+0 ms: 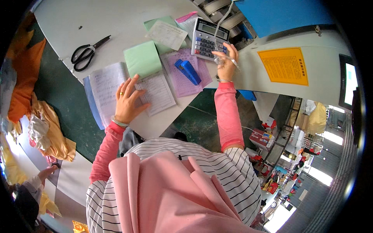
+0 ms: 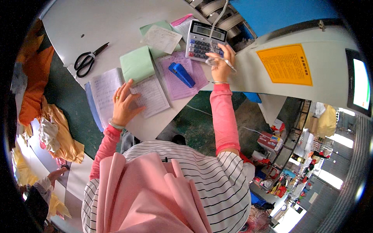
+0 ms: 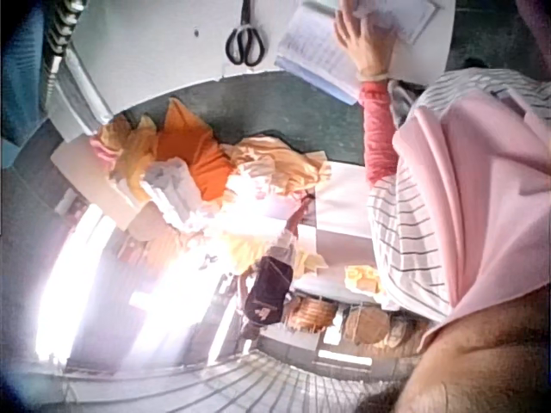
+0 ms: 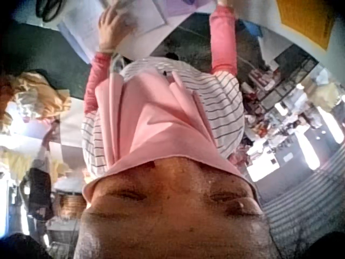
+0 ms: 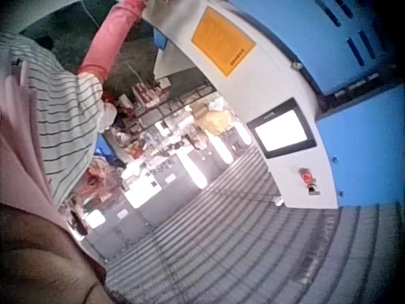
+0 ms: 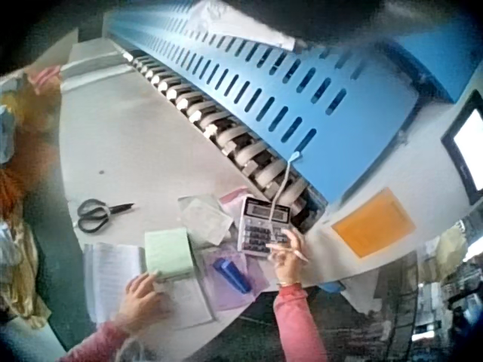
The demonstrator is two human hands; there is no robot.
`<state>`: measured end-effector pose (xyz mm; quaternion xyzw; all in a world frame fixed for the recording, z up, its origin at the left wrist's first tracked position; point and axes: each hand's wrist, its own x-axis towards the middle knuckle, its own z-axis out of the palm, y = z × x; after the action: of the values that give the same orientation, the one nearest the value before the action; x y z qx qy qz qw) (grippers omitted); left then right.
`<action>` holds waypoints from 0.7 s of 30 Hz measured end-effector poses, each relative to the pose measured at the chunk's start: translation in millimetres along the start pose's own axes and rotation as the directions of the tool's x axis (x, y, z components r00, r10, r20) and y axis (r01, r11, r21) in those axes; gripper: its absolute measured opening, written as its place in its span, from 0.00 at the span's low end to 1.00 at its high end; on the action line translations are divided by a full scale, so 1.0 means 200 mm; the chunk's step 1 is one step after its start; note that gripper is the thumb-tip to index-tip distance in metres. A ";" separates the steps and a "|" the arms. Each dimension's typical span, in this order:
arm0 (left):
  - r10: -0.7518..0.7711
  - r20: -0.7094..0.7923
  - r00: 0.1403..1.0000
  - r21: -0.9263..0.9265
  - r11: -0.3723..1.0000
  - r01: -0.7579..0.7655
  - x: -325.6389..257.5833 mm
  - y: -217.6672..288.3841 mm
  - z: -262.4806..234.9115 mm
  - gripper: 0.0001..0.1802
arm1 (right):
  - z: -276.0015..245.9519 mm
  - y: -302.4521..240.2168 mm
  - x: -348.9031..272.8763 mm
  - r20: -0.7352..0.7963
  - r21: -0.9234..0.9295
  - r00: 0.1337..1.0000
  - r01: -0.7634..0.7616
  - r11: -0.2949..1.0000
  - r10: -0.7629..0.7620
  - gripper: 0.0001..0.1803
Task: The person writes in a notebook, uses a calculator, and stamps small pieces of paper while managing several stacks of colored paper and slips.
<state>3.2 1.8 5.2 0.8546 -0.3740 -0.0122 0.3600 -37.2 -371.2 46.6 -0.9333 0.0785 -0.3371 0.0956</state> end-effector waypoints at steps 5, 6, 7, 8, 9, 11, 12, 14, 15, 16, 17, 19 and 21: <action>-0.006 0.012 1.000 -0.014 1.000 0.006 0.01 0.01 -0.01 0.24 | 0.07 -0.04 0.07 0.076 0.011 0.987 0.140 0.990 -0.140 0.16; -0.005 0.017 1.000 -0.022 1.000 0.006 0.01 0.01 -0.01 0.24 | 0.07 -0.07 0.08 0.093 -0.012 0.987 0.132 0.991 -0.130 0.16; -0.007 0.018 1.000 -0.019 1.000 0.008 0.01 0.01 -0.01 0.24 | 0.08 -0.08 0.09 0.093 -0.008 0.987 0.131 0.991 -0.130 0.16; -0.008 0.024 1.000 -0.013 1.000 0.009 0.01 0.01 -0.01 0.24 | 0.09 -0.10 0.11 0.086 0.017 0.988 0.131 0.991 -0.132 0.15; -0.009 0.031 0.999 -0.007 1.000 0.009 0.01 0.01 -0.01 0.25 | 0.09 -0.11 0.11 0.079 0.041 0.988 0.131 0.991 -0.134 0.15; -0.008 0.036 0.999 -0.012 1.000 0.008 0.02 0.02 -0.02 0.25 | 0.12 -0.12 0.09 0.123 -0.022 0.985 0.125 0.992 -0.122 0.13; -0.006 0.039 0.999 -0.018 1.000 0.006 0.02 0.03 -0.02 0.25 | 0.14 -0.12 0.08 0.167 -0.083 0.982 0.106 0.991 -0.091 0.13; -0.010 0.043 0.999 -0.013 1.000 0.011 0.01 0.02 -0.02 0.25 | 0.13 -0.14 0.09 0.204 -0.143 0.976 0.110 0.984 -0.080 0.13; -0.012 0.047 0.999 -0.008 1.000 0.013 0.01 0.01 -0.02 0.25 | 0.12 -0.12 0.08 0.205 -0.145 0.976 0.111 0.983 -0.080 0.13; -0.011 0.044 0.999 -0.009 1.000 0.011 0.01 0.01 -0.02 0.25 | 0.11 -0.08 0.08 0.146 -0.082 0.986 0.094 0.992 -0.082 0.13; -0.012 0.041 0.999 -0.013 1.000 0.013 0.00 0.01 -0.02 0.25 | 0.09 -0.04 0.08 0.088 -0.017 0.993 0.082 0.997 -0.080 0.14; -0.014 0.034 0.999 -0.016 1.000 0.014 0.00 0.01 -0.03 0.25 | 0.05 0.02 0.05 -0.012 0.022 0.999 0.036 0.999 -0.036 0.18; -0.010 0.026 1.000 -0.023 1.000 0.010 0.00 0.01 -0.02 0.24 | 0.00 0.07 0.01 -0.033 0.017 0.999 -0.038 0.999 0.038 0.19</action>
<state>2.8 4.3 9.2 0.8520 -0.3742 -0.0293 0.3649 -37.9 -385.2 44.5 -0.9251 0.0951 -0.3515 0.1081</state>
